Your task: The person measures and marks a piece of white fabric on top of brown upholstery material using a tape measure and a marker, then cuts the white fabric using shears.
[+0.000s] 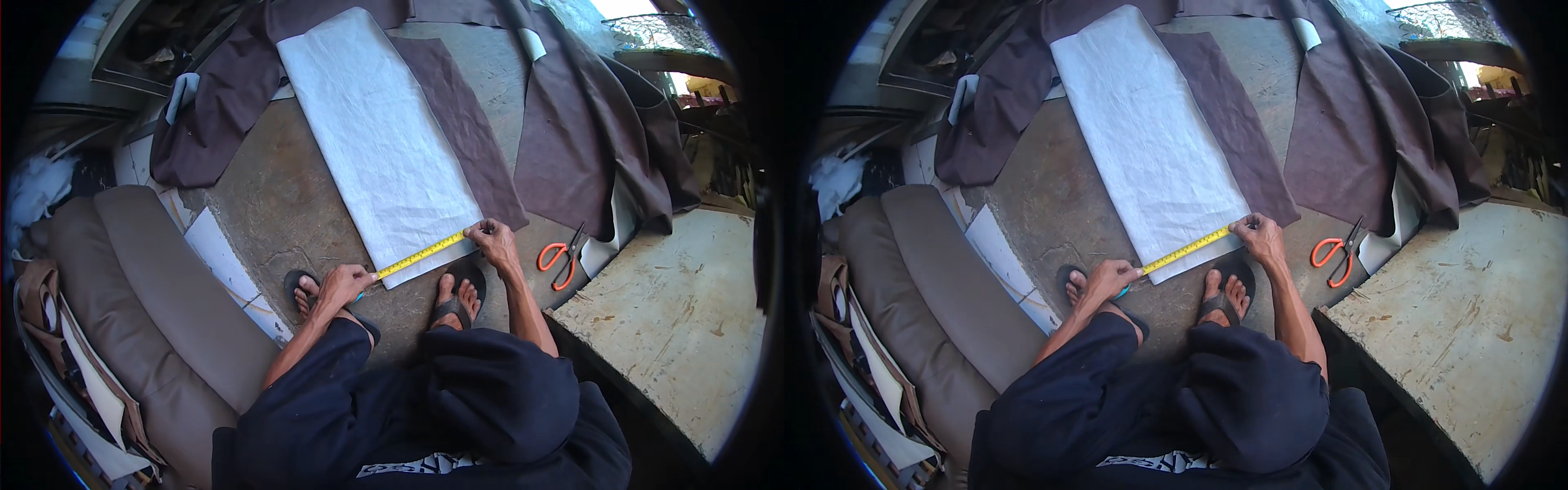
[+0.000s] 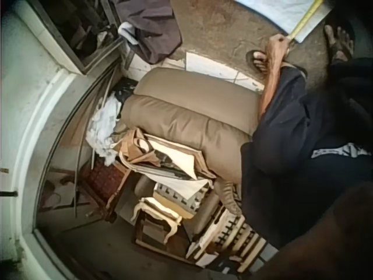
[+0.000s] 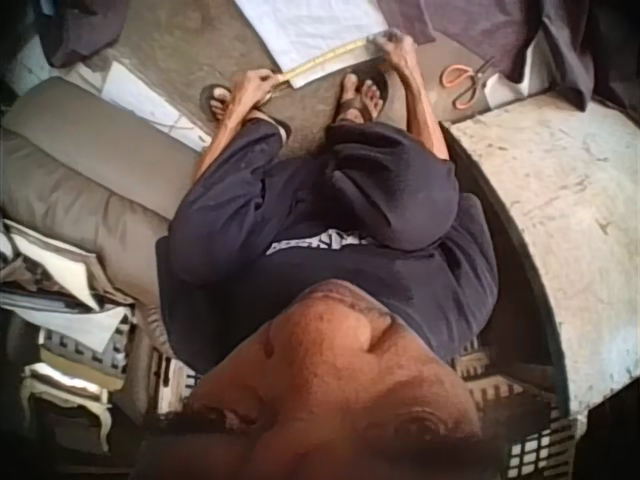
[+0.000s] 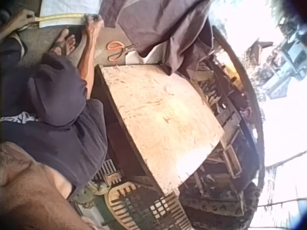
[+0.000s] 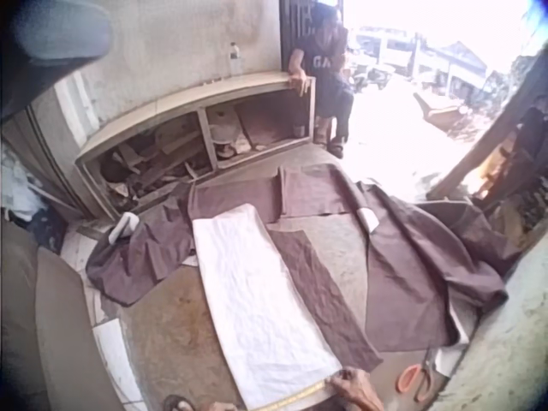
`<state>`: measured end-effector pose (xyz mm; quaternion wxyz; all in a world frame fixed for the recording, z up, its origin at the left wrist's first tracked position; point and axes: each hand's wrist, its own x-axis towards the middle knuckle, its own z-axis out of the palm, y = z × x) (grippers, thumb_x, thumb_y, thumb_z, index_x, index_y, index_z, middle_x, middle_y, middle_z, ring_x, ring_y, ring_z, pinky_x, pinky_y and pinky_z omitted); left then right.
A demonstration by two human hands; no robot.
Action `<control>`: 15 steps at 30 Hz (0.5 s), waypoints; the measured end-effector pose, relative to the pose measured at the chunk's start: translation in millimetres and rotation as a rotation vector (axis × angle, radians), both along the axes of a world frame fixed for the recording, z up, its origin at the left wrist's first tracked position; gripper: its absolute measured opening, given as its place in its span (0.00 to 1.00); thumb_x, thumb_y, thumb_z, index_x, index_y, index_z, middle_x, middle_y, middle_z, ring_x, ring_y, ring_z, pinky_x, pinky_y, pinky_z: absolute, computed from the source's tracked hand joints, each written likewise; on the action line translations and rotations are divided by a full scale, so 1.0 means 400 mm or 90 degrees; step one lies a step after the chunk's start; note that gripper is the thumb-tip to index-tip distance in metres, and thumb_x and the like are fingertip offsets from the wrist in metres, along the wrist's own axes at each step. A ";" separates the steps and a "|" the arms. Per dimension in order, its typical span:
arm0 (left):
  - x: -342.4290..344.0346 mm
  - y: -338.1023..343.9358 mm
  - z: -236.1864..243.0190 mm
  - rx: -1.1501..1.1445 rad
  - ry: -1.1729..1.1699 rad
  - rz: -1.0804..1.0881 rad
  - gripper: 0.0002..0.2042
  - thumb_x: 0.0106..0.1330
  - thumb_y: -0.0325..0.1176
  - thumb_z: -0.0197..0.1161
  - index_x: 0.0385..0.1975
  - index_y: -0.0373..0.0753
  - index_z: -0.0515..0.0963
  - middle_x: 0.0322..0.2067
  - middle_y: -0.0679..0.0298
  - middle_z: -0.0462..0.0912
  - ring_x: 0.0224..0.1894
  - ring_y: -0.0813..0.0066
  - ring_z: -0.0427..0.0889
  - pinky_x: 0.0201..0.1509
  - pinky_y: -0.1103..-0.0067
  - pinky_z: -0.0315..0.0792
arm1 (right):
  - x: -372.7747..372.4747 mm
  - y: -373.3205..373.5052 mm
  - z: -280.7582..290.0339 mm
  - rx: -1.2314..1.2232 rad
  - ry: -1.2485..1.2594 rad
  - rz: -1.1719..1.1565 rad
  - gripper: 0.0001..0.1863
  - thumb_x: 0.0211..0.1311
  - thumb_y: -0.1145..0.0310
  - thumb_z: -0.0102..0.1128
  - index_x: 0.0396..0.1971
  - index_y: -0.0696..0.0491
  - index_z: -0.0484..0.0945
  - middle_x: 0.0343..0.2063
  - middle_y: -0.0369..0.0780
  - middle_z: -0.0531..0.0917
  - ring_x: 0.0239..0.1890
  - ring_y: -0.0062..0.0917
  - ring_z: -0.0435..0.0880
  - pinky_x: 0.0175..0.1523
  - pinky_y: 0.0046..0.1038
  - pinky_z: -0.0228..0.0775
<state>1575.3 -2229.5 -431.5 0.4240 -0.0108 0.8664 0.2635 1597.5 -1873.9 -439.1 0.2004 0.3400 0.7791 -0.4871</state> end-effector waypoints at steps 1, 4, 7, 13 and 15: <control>-0.005 0.014 0.004 0.014 -0.002 -0.004 0.20 0.62 0.55 0.67 0.36 0.42 0.88 0.28 0.55 0.87 0.35 0.57 0.87 0.42 0.65 0.77 | -0.001 0.010 0.003 0.002 0.007 -0.019 0.16 0.53 0.60 0.73 0.33 0.57 0.84 0.23 0.35 0.82 0.24 0.18 0.78 0.29 0.25 0.68; -0.017 0.045 0.011 0.019 -0.015 -0.011 0.20 0.62 0.55 0.66 0.37 0.42 0.88 0.28 0.56 0.88 0.35 0.57 0.87 0.42 0.66 0.77 | 0.007 0.026 -0.026 0.025 0.018 -0.040 0.16 0.53 0.59 0.72 0.33 0.57 0.84 0.23 0.35 0.83 0.25 0.18 0.79 0.31 0.25 0.70; -0.016 0.051 0.007 -0.004 0.004 -0.020 0.20 0.62 0.55 0.66 0.37 0.43 0.88 0.27 0.56 0.87 0.34 0.57 0.87 0.42 0.66 0.78 | 0.021 0.026 -0.062 0.105 0.065 -0.025 0.17 0.54 0.59 0.72 0.34 0.58 0.84 0.24 0.36 0.83 0.26 0.19 0.80 0.33 0.25 0.72; -0.004 0.038 0.003 -0.010 0.013 -0.033 0.20 0.62 0.55 0.65 0.36 0.43 0.88 0.25 0.57 0.87 0.33 0.56 0.87 0.40 0.66 0.77 | 0.030 0.008 -0.060 0.108 0.055 -0.040 0.19 0.53 0.57 0.73 0.35 0.58 0.85 0.25 0.38 0.85 0.27 0.21 0.82 0.37 0.27 0.74; -0.009 0.039 0.004 -0.013 0.006 -0.013 0.20 0.63 0.55 0.65 0.36 0.43 0.88 0.25 0.57 0.87 0.32 0.57 0.87 0.40 0.65 0.77 | 0.023 0.009 -0.055 0.105 0.043 -0.030 0.20 0.52 0.55 0.72 0.35 0.58 0.85 0.26 0.41 0.86 0.30 0.26 0.84 0.39 0.30 0.75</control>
